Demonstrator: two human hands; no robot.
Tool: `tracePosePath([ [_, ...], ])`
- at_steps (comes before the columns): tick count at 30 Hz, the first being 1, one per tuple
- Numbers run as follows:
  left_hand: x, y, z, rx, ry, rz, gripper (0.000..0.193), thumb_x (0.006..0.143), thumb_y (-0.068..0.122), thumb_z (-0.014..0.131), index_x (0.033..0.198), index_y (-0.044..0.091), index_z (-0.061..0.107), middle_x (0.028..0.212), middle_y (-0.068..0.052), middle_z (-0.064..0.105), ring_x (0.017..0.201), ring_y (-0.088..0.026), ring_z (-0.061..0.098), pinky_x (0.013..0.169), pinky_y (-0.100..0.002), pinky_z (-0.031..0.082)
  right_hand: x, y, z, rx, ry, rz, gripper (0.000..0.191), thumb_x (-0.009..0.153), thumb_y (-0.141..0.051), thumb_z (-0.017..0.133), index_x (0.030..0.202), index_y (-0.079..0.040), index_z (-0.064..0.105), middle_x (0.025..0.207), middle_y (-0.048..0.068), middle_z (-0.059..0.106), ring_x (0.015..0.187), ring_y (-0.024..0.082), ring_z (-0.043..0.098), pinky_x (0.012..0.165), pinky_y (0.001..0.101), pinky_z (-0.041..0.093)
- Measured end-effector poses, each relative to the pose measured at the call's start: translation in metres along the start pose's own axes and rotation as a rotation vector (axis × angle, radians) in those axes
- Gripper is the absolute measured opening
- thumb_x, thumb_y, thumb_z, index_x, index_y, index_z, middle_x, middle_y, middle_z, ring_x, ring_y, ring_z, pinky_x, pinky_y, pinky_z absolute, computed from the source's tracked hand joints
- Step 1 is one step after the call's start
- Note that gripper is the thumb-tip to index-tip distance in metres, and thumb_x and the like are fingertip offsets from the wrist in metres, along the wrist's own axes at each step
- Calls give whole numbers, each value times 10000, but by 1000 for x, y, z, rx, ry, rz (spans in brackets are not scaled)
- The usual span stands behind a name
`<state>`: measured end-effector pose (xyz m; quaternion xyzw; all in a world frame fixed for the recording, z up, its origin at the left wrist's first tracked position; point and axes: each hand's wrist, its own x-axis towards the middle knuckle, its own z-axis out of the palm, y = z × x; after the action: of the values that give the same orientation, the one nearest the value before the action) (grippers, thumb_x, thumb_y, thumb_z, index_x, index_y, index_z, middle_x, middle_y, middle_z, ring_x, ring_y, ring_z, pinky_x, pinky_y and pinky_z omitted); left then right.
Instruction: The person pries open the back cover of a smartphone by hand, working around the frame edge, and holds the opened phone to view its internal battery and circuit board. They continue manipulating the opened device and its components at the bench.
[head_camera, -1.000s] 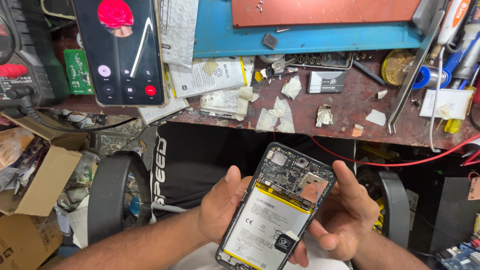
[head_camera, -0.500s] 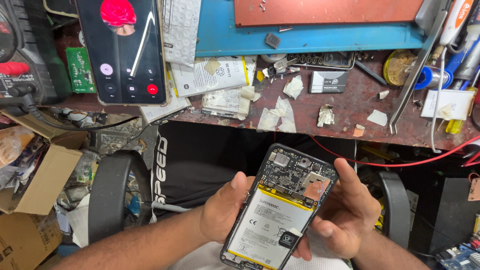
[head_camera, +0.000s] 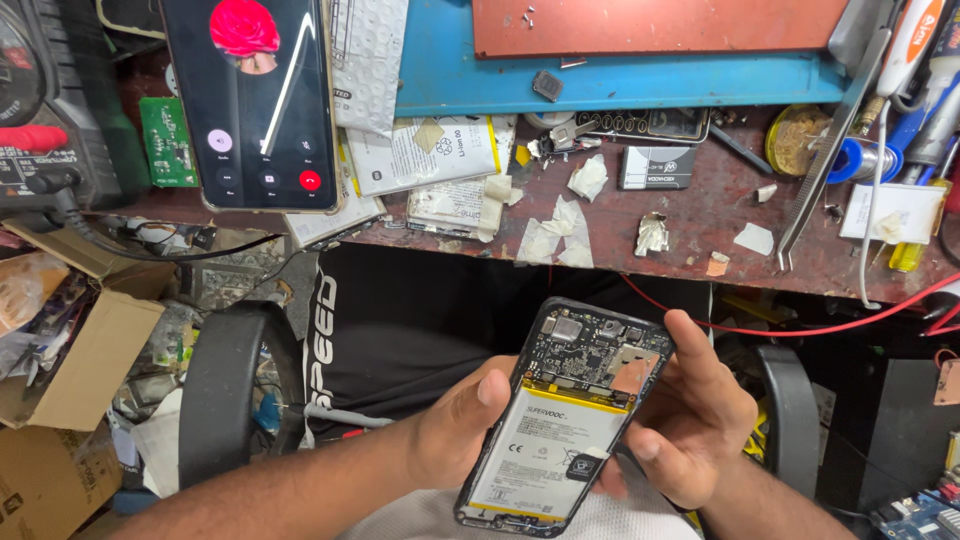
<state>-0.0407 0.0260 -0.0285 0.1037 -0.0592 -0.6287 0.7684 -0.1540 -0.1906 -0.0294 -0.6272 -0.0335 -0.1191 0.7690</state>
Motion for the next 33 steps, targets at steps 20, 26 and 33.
tracePosePath([
  [20, 1, 0, 0, -62, 7, 2, 954, 990, 739, 532, 1537, -37, 438, 1323, -205, 622, 1154, -352, 670, 1051, -464, 547, 6, -1, 2, -31, 9, 49, 796, 1009, -109, 665, 1635, 95, 218, 1375, 307, 633, 1251, 279, 675, 1072, 373, 561],
  [26, 3, 5, 6, 53, 89, -24, 1042, 925, 778, 550, 1545, -51, 435, 1349, -226, 616, 1187, -331, 671, 1069, -483, 554, 4, 0, 2, -1, 12, 77, 781, 1036, -106, 665, 1658, 60, 225, 1364, 296, 659, 1158, 244, 698, 982, 338, 582],
  [33, 6, 13, 14, 436, 91, 29, 1120, 918, 862, 487, 1567, -51, 453, 1254, -218, 672, 1161, -244, 686, 995, -382, 573, -6, 8, -6, 95, 142, 221, 611, 995, -3, 662, 1541, 45, 394, 1178, 206, 699, 995, 160, 687, 827, 272, 579],
])
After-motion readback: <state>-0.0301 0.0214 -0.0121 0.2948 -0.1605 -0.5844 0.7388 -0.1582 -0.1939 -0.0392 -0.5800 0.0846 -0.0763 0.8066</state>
